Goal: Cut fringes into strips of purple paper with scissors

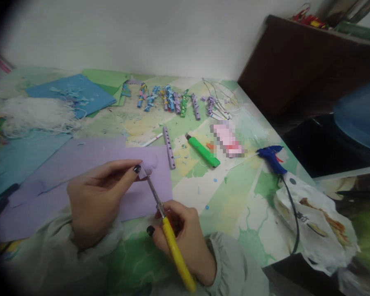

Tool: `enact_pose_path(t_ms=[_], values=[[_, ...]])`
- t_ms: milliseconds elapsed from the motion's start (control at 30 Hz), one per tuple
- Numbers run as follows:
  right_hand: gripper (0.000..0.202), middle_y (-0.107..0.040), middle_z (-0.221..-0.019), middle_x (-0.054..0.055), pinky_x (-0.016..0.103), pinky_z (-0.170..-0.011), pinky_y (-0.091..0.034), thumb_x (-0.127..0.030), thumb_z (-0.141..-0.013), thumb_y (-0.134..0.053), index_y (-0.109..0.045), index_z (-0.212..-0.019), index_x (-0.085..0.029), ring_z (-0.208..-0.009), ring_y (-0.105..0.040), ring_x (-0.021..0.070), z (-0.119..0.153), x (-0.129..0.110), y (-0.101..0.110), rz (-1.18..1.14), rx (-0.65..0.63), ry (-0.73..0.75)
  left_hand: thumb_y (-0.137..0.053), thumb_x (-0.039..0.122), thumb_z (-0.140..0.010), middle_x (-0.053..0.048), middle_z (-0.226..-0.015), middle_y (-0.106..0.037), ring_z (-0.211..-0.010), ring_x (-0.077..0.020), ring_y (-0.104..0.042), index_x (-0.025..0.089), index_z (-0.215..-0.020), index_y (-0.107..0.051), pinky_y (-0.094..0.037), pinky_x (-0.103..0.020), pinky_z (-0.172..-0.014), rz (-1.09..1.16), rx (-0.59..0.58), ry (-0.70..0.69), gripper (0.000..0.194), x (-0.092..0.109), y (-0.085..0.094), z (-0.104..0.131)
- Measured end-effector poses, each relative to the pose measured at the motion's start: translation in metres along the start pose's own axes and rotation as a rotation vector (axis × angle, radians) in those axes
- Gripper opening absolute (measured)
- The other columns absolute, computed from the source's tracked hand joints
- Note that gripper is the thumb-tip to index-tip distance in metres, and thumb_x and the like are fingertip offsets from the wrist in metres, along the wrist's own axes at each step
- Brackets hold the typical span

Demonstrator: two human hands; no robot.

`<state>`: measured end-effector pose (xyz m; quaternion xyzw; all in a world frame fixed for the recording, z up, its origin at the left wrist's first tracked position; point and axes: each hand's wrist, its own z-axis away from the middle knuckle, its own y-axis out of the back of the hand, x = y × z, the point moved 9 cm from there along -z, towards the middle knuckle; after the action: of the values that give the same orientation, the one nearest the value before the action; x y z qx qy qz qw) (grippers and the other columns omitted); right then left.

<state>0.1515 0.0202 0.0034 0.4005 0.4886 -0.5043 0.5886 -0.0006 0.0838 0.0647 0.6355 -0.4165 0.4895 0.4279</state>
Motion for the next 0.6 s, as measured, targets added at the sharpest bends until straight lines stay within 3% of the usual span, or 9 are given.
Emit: enact_pose_path(t_ms=[600], values=[[0.009,-0.045,-0.056,-0.004,0.02,-0.044,-0.03,-0.021,-0.071,-0.062,-0.055,-0.073,-0.016,-0.049,-0.036,0.009,-0.0002,0.0019,0.003,0.042,0.039,-0.009,-0.068,0.01,-0.076,0.006,-0.078,-0.076,-0.069,-0.0099,-0.072,0.023,-0.083,-0.075,-0.06,-0.016,-0.068,-0.086,0.0,-0.095,0.017,0.0066,0.0015,0.0005]])
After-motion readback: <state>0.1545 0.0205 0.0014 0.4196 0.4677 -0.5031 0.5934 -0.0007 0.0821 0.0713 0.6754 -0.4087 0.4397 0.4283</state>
